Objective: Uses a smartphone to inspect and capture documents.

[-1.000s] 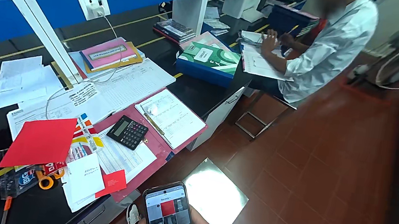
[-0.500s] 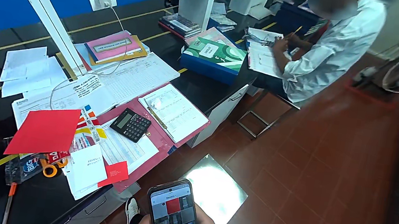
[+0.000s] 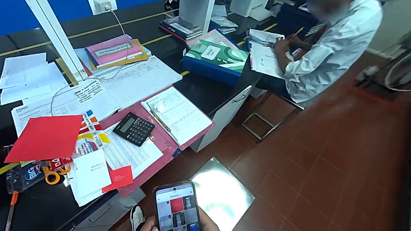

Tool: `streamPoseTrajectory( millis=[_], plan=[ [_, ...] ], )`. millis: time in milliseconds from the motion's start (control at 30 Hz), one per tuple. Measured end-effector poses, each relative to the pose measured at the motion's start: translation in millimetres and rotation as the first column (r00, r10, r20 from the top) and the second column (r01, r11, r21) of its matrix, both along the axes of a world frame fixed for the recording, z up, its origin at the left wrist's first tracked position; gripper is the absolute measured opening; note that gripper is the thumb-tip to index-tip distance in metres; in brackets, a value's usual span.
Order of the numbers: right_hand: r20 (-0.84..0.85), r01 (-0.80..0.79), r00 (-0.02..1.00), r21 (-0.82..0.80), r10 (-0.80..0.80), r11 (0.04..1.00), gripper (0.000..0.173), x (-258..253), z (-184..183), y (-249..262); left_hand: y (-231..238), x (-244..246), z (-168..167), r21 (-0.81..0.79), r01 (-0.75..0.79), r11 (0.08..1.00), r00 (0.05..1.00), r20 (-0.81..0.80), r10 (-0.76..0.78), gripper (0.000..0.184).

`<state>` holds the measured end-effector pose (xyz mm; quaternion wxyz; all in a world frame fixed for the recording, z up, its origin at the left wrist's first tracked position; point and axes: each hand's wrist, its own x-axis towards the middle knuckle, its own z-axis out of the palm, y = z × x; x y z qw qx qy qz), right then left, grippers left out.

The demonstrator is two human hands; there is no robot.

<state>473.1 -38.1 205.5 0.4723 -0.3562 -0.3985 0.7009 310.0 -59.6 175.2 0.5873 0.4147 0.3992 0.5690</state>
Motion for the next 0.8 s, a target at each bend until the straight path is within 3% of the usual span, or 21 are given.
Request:
streamPoseTrajectory(
  millis=[300, 800],
  plan=[
    [-0.009, -0.089, 0.996, 0.02, 0.09, 0.996, 0.053, 3.0, -6.3, -8.2, 0.0, -4.7, -5.4, -0.088, -0.003, 0.996, 0.999, 0.054, 0.008, 0.038],
    [-0.008, -0.124, 0.992, 0.021, 0.124, 0.992, 0.06, -3.4, -4.6, -1.6, 1.7, -10.5, -5.9, -0.086, -0.028, 0.996, 0.996, 0.079, 0.035, 0.04]
  ],
)
